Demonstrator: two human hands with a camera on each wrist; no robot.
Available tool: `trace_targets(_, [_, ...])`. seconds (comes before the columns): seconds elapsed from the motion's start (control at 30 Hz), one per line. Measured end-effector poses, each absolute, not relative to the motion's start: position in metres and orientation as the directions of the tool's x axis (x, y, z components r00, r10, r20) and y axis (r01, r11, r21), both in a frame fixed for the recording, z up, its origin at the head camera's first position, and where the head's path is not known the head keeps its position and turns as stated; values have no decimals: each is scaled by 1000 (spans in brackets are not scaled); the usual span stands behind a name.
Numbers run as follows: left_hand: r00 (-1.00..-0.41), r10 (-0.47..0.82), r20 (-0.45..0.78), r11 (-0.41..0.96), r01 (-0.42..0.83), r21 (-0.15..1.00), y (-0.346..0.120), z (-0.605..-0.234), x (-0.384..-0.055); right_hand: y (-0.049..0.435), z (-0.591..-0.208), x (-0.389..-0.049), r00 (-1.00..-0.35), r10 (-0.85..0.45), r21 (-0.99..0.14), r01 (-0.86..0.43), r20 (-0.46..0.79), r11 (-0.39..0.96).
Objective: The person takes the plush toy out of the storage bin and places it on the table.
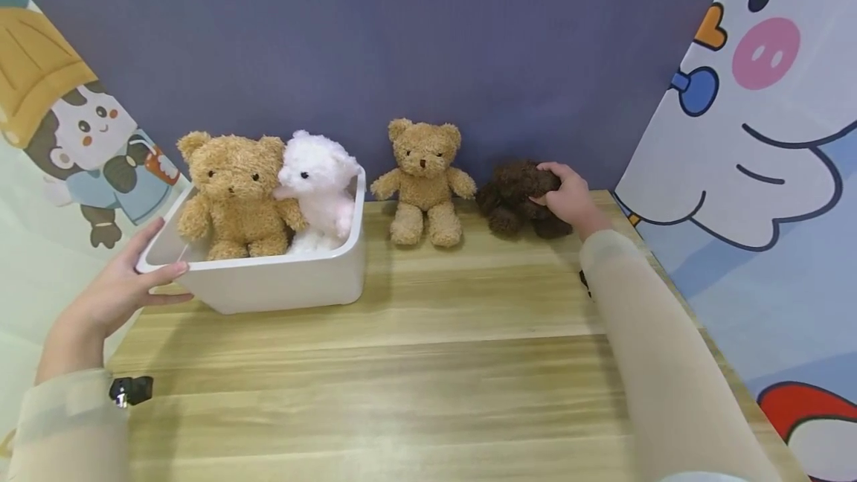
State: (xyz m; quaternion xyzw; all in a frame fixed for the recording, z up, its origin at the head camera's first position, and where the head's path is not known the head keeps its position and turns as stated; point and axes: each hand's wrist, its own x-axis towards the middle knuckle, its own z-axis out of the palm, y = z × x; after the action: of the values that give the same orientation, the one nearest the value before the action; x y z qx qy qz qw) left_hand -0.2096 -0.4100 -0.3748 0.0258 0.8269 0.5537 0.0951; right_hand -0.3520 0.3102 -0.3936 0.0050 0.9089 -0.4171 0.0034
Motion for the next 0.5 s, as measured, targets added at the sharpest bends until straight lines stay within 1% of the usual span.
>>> trace_targets(0.23, [-982, 148, -121, 375, -57, 925, -411, -378, -211, 303, -398, -360, -999, 51, -719, 35, 0, 694])
trace_targets(0.43, [-984, 137, -118, 379, -58, 924, -412, -378, -212, 302, -398, -366, -996, 61, -770, 87, -62, 632])
trace_targets(0.5, [-983, 140, -120, 388, -58, 920, -412, -378, -213, 302, -399, -366, -996, 58, -778, 84, -61, 623])
